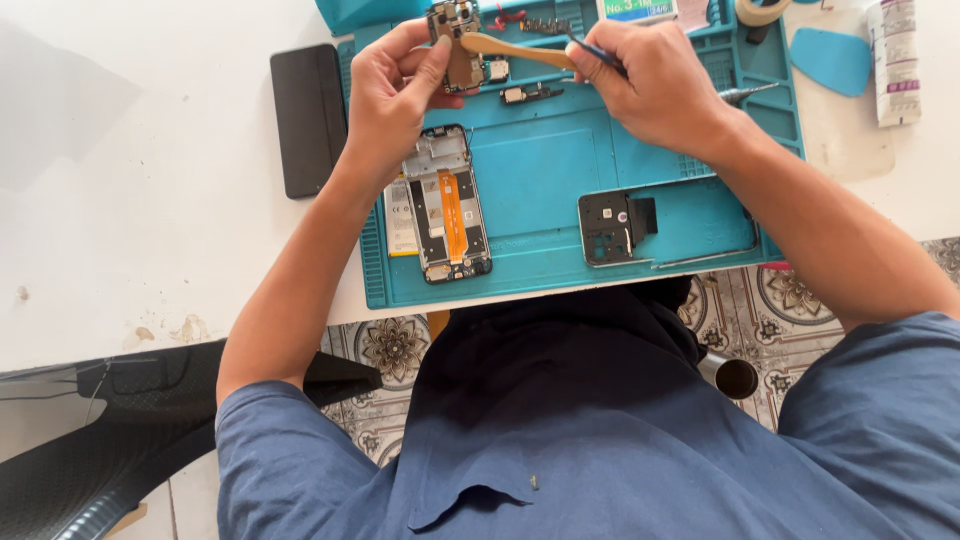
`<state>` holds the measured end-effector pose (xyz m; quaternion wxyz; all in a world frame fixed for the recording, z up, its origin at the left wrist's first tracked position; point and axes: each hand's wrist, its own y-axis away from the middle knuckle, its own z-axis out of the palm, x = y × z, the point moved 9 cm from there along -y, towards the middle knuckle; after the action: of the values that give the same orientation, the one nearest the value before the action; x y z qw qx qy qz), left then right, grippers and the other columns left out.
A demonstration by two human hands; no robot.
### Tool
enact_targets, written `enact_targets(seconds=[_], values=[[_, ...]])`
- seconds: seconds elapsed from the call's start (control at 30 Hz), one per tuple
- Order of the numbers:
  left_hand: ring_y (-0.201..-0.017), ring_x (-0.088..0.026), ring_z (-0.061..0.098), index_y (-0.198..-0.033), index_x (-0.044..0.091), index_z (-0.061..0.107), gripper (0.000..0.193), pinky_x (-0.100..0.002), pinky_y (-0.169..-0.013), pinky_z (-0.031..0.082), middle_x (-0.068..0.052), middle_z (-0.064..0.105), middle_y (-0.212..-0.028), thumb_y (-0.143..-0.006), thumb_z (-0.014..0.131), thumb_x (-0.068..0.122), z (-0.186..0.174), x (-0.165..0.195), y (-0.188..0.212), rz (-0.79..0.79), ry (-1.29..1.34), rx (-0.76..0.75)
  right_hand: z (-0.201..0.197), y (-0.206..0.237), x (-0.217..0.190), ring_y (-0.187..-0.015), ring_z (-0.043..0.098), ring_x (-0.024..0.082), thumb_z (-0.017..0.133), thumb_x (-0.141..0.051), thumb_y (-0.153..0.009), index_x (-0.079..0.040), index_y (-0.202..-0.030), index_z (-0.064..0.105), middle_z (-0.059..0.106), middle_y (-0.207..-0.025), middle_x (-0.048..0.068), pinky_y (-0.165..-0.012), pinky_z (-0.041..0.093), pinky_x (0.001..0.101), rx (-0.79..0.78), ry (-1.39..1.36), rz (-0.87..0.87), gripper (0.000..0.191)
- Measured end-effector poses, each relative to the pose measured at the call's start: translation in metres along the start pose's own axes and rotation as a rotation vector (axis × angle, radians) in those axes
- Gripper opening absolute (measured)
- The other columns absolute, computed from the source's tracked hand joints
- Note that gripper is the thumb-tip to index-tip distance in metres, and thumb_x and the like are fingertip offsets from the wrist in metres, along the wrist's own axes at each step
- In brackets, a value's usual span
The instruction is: The person disassembles a smartphone on a workbench. They remove the battery, unscrew and detach the motherboard, and clean the board with a toothbrush. Screws and small components are placed on the mat.
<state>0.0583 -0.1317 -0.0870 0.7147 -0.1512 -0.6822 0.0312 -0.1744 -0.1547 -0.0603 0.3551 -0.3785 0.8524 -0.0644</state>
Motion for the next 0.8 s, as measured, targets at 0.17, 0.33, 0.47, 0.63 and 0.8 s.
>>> enact_targets(seconds=[0.17,0.33,0.47,0.63,0.8], values=[[-0.098,-0.019,0.080,-0.134,0.004,0.063,0.027,-0.030,-0.083,0.067,-0.012,0.079,-0.115,-0.111,0.061,0.019,-0.009,-0.002,-0.001,-0.008,0.071,0.047,0.003,0.001,-0.001,-0.050,0.042,0.020,0.062,-0.024,-0.117,-0.001,-0.094,0.068,0.048,-0.060,0.008,-0.051,0.032,0.0361,-0.029,-0.002,0.019,0.033],[-0.098,-0.019,0.080,-0.131,0.005,0.064,0.026,-0.030,-0.085,0.068,-0.013,0.079,-0.113,-0.111,0.061,0.020,-0.016,-0.007,-0.001,-0.046,0.145,0.087,0.005,0.001,-0.003,-0.050,0.043,0.020,0.062,-0.024,-0.116,-0.001,-0.095,0.069,0.051,-0.061,0.008,-0.050,0.033,0.0359,-0.052,-0.021,0.001,0.031],[-0.095,-0.016,0.077,-0.131,0.005,0.065,0.025,-0.031,-0.085,0.067,-0.012,0.079,-0.110,-0.111,0.063,0.020,-0.017,-0.011,-0.002,-0.041,0.111,0.101,0.008,0.001,-0.004,-0.049,0.045,0.022,0.064,-0.025,-0.115,-0.001,-0.092,0.066,0.051,-0.060,0.009,-0.051,0.035,0.0367,-0.053,0.028,-0.003,0.034],[-0.093,-0.014,0.074,-0.132,0.004,0.065,0.026,-0.030,-0.085,0.067,-0.012,0.079,-0.110,-0.112,0.063,0.021,-0.008,-0.017,-0.001,-0.049,0.090,0.066,0.012,0.002,0.000,-0.046,0.045,0.025,0.065,-0.027,-0.114,0.000,-0.093,0.067,0.050,-0.057,0.010,-0.050,0.035,0.0388,-0.051,0.078,0.010,0.034],[-0.098,-0.017,0.080,-0.133,0.003,0.062,0.030,-0.029,-0.083,0.068,-0.011,0.079,-0.111,-0.110,0.059,0.021,0.002,-0.016,0.000,-0.054,0.020,0.008,0.011,0.002,0.000,-0.049,0.046,0.025,0.064,-0.026,-0.116,0.000,-0.092,0.064,0.051,-0.060,0.011,-0.051,0.036,0.0386,-0.022,0.047,0.002,0.035]])
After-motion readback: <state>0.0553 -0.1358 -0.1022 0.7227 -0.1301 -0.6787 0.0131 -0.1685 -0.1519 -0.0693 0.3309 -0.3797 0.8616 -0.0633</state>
